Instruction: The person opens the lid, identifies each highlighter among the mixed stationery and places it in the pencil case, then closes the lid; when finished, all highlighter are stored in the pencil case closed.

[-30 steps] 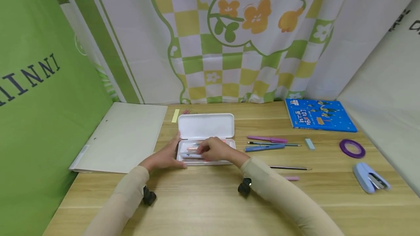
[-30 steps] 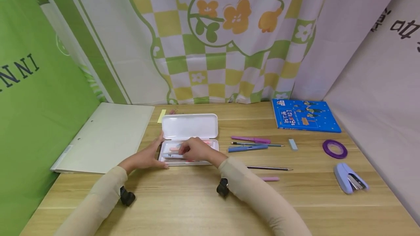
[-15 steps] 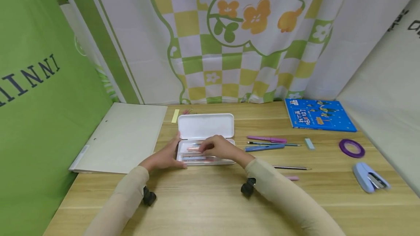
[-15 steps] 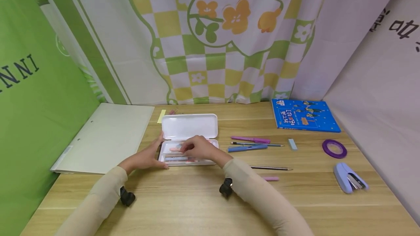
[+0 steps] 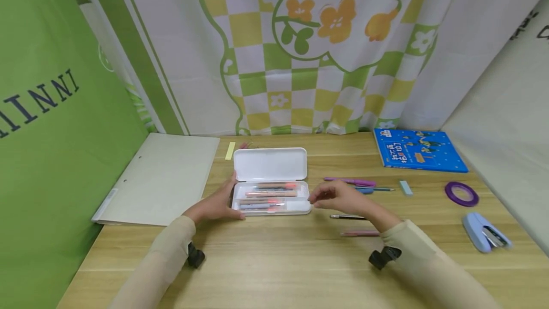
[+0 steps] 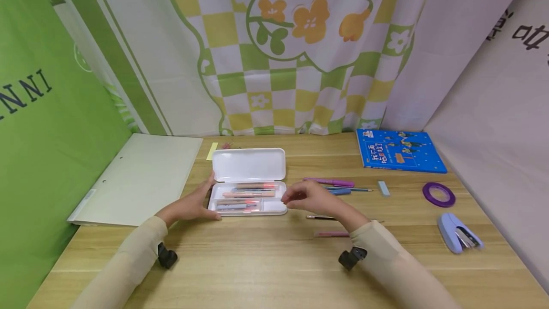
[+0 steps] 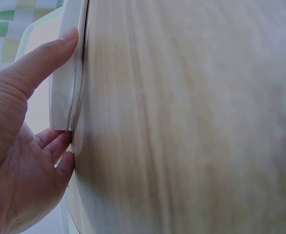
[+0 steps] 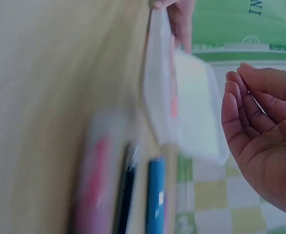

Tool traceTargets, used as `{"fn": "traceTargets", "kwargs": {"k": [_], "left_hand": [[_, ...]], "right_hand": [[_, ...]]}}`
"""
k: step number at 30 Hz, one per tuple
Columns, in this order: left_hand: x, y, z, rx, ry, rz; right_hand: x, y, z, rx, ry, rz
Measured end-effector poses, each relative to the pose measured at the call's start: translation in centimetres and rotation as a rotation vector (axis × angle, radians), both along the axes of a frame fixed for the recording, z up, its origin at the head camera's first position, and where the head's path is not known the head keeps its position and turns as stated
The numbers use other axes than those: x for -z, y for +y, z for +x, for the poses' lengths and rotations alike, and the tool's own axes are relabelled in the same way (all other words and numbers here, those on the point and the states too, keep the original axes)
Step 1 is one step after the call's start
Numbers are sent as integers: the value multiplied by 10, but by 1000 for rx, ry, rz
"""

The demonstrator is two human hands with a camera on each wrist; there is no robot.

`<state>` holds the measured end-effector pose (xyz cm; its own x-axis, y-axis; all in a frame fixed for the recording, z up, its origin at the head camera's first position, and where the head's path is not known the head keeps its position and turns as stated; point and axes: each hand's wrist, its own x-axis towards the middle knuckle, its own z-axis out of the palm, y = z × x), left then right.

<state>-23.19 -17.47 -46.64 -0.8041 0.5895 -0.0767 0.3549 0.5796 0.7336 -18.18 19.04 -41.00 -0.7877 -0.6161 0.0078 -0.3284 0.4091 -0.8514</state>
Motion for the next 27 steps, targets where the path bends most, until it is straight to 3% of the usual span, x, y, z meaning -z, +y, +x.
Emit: {"fn": "traceTargets", "kwargs": {"k": [7,12,22,27], "left_hand": [[-1,0,2,4,8,13],[-1,1,2,-3,5,5],[3,-1,0,-7,2,-20],[1,0,1,-16,7,-20]], "right_hand": [[13,54,28,30,-9,118],[16,77,39,53,3,198],[21,89,45,48,19,248],[28,89,46,-12,104,251]]}}
